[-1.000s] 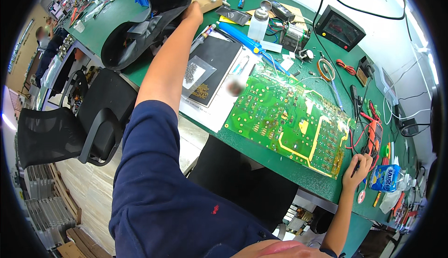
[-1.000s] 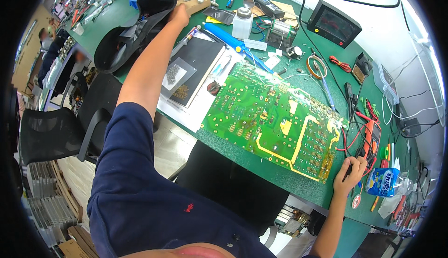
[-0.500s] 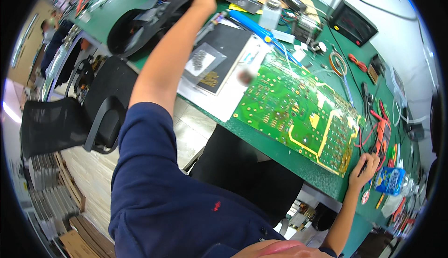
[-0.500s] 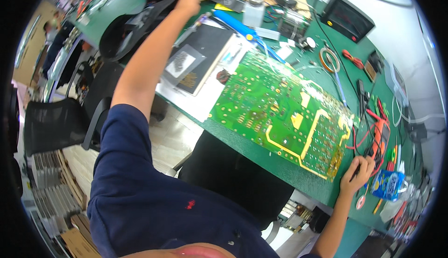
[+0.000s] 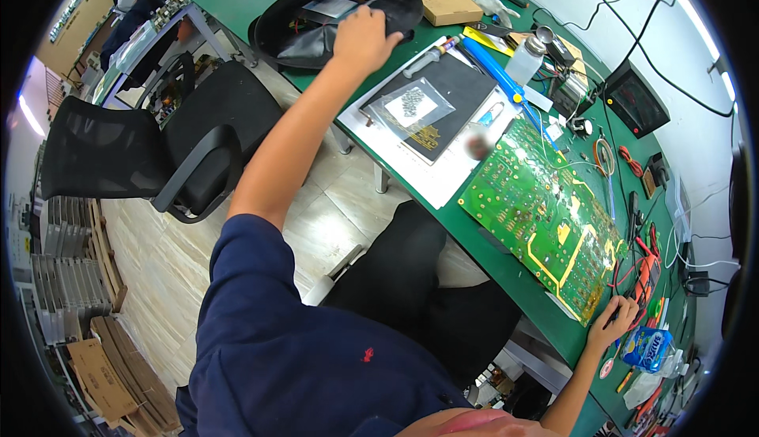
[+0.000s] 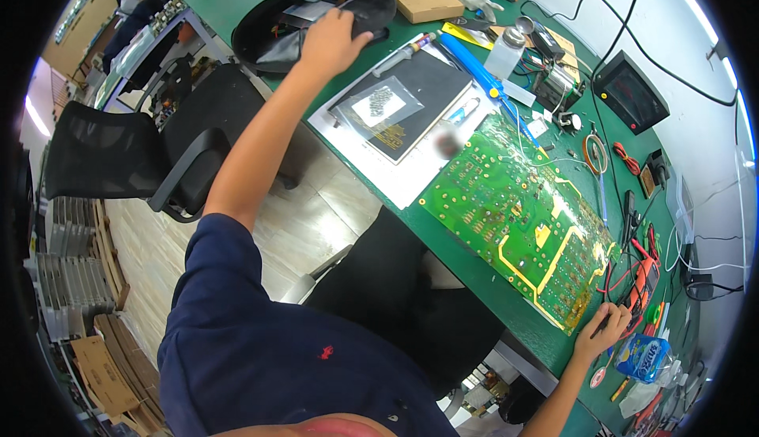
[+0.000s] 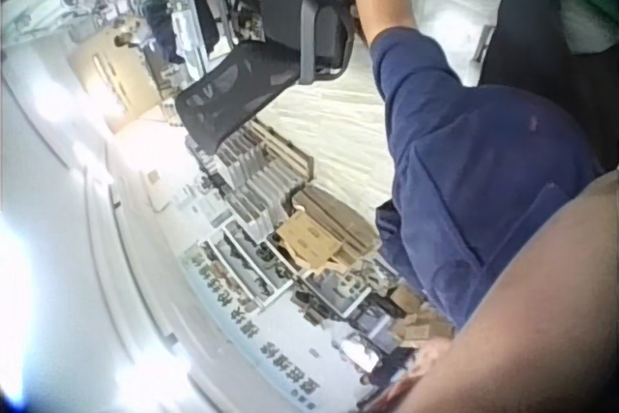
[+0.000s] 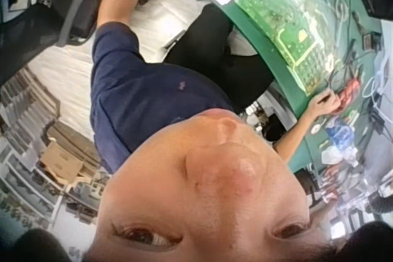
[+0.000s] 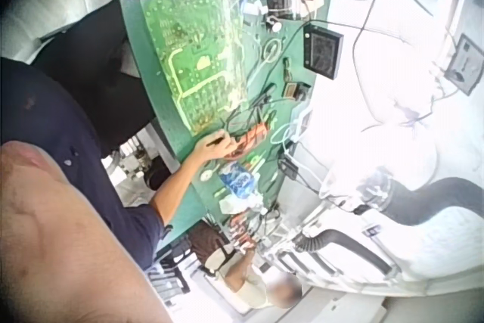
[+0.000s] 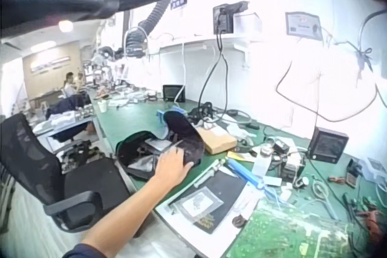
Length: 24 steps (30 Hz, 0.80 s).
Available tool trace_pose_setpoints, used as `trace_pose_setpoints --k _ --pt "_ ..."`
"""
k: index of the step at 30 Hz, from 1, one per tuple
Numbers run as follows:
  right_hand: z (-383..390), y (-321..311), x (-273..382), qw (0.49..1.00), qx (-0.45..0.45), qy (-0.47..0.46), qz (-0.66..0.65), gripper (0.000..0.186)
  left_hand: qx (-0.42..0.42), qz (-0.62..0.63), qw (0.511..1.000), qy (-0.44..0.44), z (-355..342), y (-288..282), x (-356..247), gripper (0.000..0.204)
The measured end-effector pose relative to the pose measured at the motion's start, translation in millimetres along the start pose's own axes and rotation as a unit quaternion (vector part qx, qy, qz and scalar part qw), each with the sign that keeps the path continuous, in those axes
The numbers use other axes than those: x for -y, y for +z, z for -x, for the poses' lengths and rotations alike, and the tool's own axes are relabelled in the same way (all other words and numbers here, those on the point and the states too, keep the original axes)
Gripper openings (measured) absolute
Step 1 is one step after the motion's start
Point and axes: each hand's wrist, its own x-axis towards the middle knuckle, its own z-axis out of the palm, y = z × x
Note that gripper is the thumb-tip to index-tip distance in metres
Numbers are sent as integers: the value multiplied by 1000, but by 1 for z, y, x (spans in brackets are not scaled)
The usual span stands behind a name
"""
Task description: The person uses tweezers to pick up a small electronic component and inspects a large circuit board on a green work bench. The person then picks up a tube of solder paste, removes the cap, and uses the tweezers to apply a small amount of the paste to a specific location on the circuit board.
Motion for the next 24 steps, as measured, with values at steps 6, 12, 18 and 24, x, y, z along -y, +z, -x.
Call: trace_pose_setpoints --k 6,12,18,24 --pt "2 2 -3 1000 -4 4 9 12 41 -55 997 45 28 12 -7 43" --pt "2 4 -4 1000 -5 -10 8 12 38 -31 998 33 30 19 -3 45" --pt "2 1 0 1000 -10 -4 8 11 -64 27 996 59 33 23 5 38" --pt "-5 4 3 998 -33 -45 13 8 -2 174 984 48 28 12 15 40"
